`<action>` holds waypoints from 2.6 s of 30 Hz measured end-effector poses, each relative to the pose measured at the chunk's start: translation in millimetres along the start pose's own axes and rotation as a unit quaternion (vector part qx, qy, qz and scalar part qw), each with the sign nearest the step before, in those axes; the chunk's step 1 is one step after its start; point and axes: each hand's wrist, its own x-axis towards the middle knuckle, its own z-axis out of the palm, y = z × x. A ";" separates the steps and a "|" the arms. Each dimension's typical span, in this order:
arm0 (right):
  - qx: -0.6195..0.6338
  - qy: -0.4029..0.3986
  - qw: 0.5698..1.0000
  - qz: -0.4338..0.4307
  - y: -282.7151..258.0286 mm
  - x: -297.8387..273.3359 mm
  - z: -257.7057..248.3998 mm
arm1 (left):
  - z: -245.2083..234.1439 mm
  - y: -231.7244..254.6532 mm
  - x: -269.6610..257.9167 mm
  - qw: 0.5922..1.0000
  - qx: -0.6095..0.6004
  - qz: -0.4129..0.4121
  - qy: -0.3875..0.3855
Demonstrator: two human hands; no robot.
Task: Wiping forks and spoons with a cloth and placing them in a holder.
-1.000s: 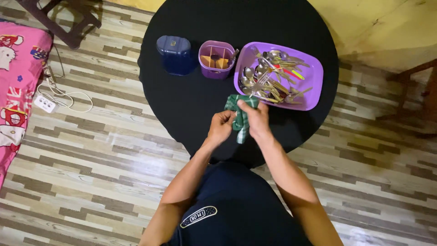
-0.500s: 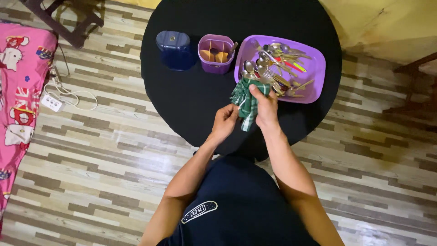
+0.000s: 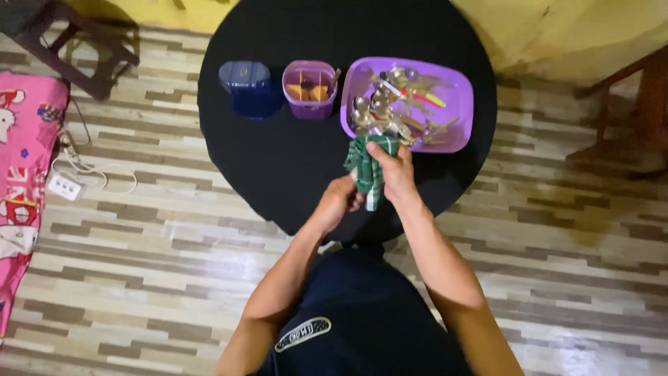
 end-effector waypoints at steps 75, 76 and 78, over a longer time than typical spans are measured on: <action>-0.036 0.007 0.999 -0.014 19.1 13.6 7.2 | 14.6 15.3 -2.5 0.868 0.324 0.313 0.207; -0.036 0.006 0.999 -0.014 28.0 30.3 -13.2 | 13.3 13.6 -3.9 0.868 0.324 0.313 0.208; -0.046 0.103 0.991 -0.065 45.7 62.3 -53.7 | 11.5 9.6 -8.3 0.870 0.327 0.277 0.245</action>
